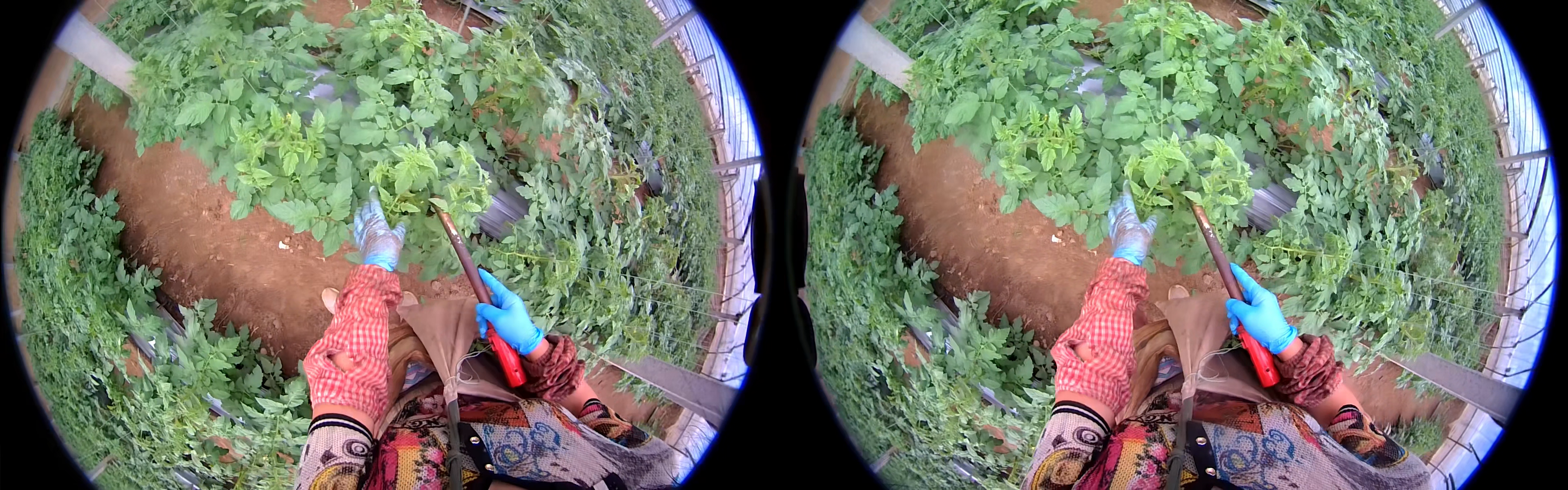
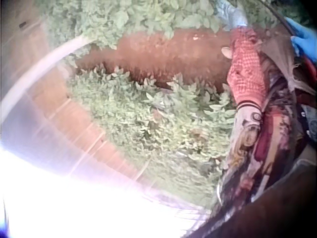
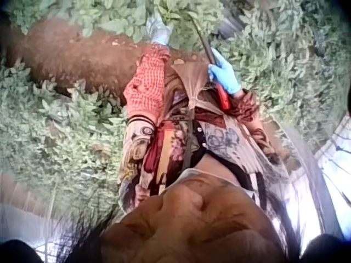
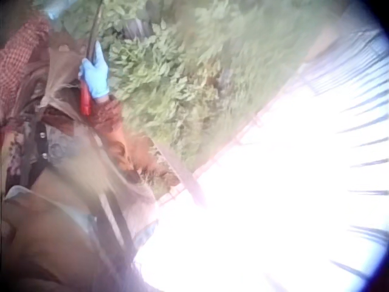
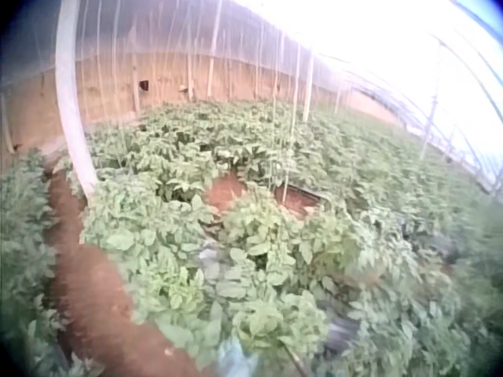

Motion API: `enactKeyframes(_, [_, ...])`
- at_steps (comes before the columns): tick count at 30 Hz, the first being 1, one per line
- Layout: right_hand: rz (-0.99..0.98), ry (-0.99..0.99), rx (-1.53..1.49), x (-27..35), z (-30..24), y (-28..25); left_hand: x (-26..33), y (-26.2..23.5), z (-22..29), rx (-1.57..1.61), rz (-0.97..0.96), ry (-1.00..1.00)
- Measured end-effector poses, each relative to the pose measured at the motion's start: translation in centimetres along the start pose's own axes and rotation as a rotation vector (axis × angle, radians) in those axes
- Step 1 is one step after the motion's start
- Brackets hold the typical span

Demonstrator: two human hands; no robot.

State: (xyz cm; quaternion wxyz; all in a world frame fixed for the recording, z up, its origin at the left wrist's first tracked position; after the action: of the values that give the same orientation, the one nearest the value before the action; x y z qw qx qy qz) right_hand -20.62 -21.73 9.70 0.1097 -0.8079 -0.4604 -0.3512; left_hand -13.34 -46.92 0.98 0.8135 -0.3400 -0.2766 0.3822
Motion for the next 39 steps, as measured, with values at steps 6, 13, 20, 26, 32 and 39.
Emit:
enactKeyframes(6, [0.124,0.051,0.059,-0.1,-1.3,5.1,0.9,3.5,-2.4,0.302,-0.483,-0.033])
enactKeyframes(13, [0.138,0.255,0.073,3.8,-3.1,9.6,-1.4,3.4,-10.7,0.817,-0.414,-0.222])
enactKeyframes(20, [0.247,0.232,-0.177,9.4,-5.3,7.7,-10.0,-3.2,-17.8,1.087,-0.250,-0.204])
enactKeyframes(26, [0.382,0.268,-0.107,4.9,0.7,-0.4,-9.7,-3.6,-16.9,0.958,-0.416,-0.331])
enactKeyframes(32, [0.211,0.211,0.077,0.5,-0.7,-3.1,-5.4,-4.0,-10.6,1.021,-0.601,-0.377])
enactKeyframes(39, [0.218,0.245,-0.057,7.8,-4.7,-4.2,-12.3,-11.8,-1.3,0.032,-0.033,0.249])
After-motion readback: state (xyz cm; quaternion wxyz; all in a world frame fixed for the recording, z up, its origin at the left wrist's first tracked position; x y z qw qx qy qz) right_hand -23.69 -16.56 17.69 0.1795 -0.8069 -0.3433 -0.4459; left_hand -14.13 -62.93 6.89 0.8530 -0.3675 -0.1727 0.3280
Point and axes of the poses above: each hand's wrist, its own x-axis away from the middle knuckle, its own y-axis out of the palm, z = x × y, the point moved 4 cm from there along -x, towards the middle knuckle, and after that the axes turned 4 degrees about -z, right-handed, at the moved point
